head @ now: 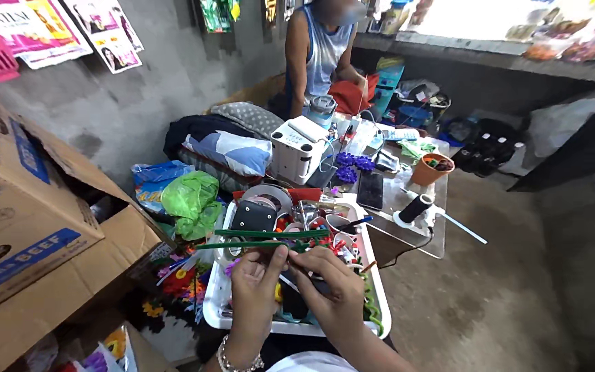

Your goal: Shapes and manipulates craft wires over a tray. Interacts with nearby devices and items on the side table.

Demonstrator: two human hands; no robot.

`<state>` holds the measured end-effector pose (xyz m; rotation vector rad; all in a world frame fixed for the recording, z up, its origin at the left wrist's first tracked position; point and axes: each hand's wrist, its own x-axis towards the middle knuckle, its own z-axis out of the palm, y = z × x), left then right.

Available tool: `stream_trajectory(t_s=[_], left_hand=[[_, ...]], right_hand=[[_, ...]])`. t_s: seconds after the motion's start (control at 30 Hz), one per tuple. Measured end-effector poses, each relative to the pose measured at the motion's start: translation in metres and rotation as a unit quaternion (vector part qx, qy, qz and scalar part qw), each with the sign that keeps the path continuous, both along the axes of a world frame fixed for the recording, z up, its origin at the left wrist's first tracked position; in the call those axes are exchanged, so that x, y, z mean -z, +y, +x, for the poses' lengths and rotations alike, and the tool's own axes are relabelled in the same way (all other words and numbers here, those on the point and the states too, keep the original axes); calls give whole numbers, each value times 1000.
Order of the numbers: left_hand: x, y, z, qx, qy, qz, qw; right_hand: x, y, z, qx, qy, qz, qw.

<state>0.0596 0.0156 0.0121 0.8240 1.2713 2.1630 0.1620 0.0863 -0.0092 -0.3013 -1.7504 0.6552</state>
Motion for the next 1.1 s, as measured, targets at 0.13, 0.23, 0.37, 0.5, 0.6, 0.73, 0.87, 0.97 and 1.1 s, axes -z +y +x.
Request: stream_trajectory(t_s=[0.13,0.23,0.37,0.5,0.6,0.73,0.87,0.97,1.1], left_hand=[[-3,3,0,0,-6,-1,1000],[-3,4,-2,-2,27,5,1000],[-3,6,-2,12,50,11,999],[-4,4,1,26,32,15,999],[-4,5,3,33,10,21,999],[-12,5,2,43,-44,-2,998],[-16,3,-5,48,-41,-30,998],[-16,2,-10,50,-28,-25,998],[-17,0,-13,48,-14,-40,998]], right_hand=[[3,1,3,-8,6,-8,1000],[-2,3,6,-13,11,-23,1000],[-5,0,9,-37,9,-40,998],[-3,-4,9,-54,12,-56,997],[-1,-4,8,-56,7,-52,997],[-8,1,9,-39,-12,-38,998],[-14,9,12,-29,-27,-39,998],[-16,13,11,-32,-23,-39,998],[-17,14,10,-31,-30,-35,998]])
